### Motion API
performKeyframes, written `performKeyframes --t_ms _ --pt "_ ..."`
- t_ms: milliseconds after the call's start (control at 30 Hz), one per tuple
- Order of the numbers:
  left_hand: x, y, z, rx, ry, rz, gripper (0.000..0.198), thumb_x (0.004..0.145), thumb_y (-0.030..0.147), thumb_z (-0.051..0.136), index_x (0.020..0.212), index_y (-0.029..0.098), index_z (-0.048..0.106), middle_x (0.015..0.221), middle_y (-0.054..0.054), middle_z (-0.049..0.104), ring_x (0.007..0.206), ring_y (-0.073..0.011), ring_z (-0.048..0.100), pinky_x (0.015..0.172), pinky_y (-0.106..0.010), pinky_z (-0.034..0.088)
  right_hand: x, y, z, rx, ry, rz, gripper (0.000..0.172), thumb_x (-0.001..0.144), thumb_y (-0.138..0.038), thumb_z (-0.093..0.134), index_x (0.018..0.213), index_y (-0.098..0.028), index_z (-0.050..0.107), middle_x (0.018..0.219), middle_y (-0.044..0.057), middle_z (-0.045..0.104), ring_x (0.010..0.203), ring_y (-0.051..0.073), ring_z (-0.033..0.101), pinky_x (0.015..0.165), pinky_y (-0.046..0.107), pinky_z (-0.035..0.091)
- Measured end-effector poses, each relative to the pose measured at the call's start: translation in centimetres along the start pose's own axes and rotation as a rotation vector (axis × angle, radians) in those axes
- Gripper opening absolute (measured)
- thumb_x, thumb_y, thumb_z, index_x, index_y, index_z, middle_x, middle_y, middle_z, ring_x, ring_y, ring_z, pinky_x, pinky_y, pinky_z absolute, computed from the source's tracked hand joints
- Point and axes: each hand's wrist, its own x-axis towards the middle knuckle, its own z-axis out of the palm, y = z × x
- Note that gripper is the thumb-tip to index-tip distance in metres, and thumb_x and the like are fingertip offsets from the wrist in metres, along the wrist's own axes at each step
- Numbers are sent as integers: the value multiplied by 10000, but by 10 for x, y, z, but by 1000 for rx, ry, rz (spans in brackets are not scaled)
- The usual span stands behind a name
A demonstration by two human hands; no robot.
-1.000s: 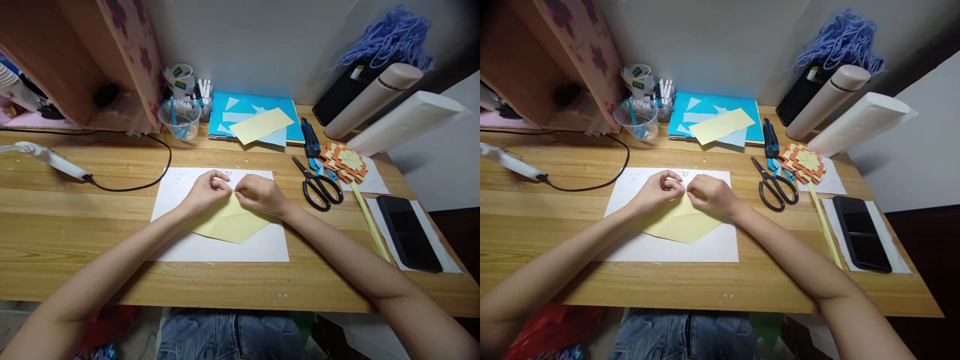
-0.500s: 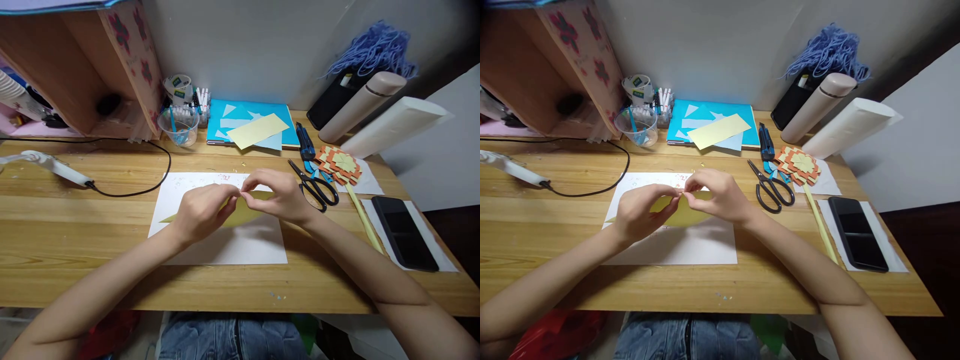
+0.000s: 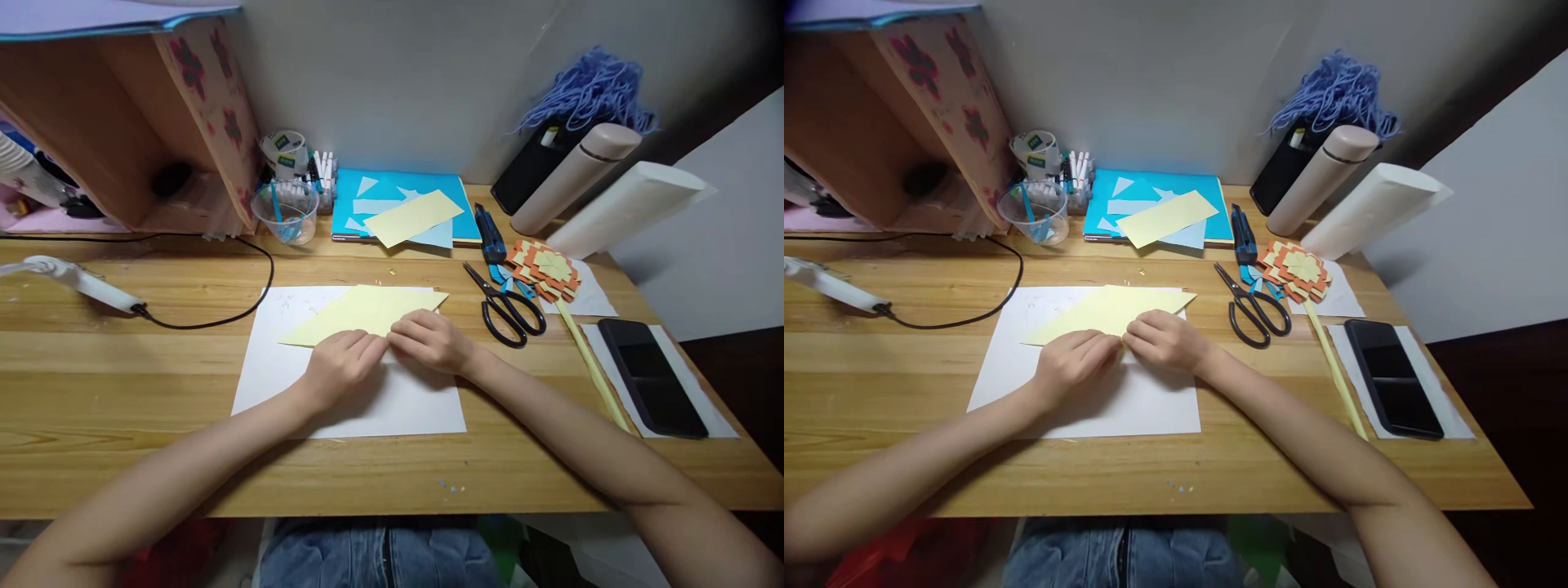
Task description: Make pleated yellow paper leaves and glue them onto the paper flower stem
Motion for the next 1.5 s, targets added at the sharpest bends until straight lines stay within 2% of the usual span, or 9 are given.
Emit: performKeyframes --t_ms 100,200,433,633,733,900,967,1200,1500 --pt "-2 1 3 -134 -136 -266 112 830 134 473 786 179 566 645 -5 618 587 -133 551 524 -258 384 -1 0 10 163 -97 179 105 856 -153 491 804 -171 581 750 64 623 716 173 511 604 294 457" --pt "1 -1 0 -271 -200 -430 83 816 152 505 873 191 550 735 -4 647 651 -138 576 559 -253 403 0 1 12 312 -146 304 84 842 -155 497 797 -171 567 761 64 604 738 174 495 637 291 442" --pt "4 -2 -1 -376 -226 -525 58 803 173 519 855 193 535 731 -8 627 654 -142 561 579 -262 404 3 1 11 500 -218 470 66 827 -147 493 801 -183 542 766 48 554 745 177 454 681 304 400" --pt "9 -4 -7 -509 -289 -689 146 801 191 517 945 212 521 842 4 676 695 -147 596 565 -258 407 5 3 6 606 -309 650 39 825 -206 552 812 -189 585 817 38 534 812 181 461 762 325 376" --pt "9 -5 -8 -483 -301 -695 167 801 200 528 967 214 516 842 5 686 685 -153 608 555 -262 405 6 4 6 609 -335 738 57 816 -239 577 794 -197 608 812 28 534 837 186 464 789 339 359" --pt "5 -1 -5 -325 -294 -557 166 828 217 513 991 186 520 813 -22 689 661 -171 616 557 -282 393 8 3 6 614 -359 781 71 815 -247 575 778 -196 607 804 22 527 848 187 459 795 335 344" --pt "5 0 -5 -289 -295 -546 160 833 225 510 987 183 525 809 -31 689 670 -180 618 560 -286 390 8 2 5 614 -359 787 75 814 -252 574 773 -195 600 805 22 525 847 187 456 794 332 343" --pt "9 -6 -11 -408 -345 -766 170 790 289 574 942 217 549 782 4 676 699 -181 611 554 -281 396 9 1 5 592 -347 852 83 780 -252 602 734 -192 565 812 22 524 841 192 452 780 330 340" --pt "11 -14 -10 -440 -383 -794 193 758 350 607 896 224 562 676 19 639 640 -175 585 500 -266 342 6 5 9 633 -315 974 120 714 -261 642 654 -187 569 785 18 510 803 183 471 723 312 363"
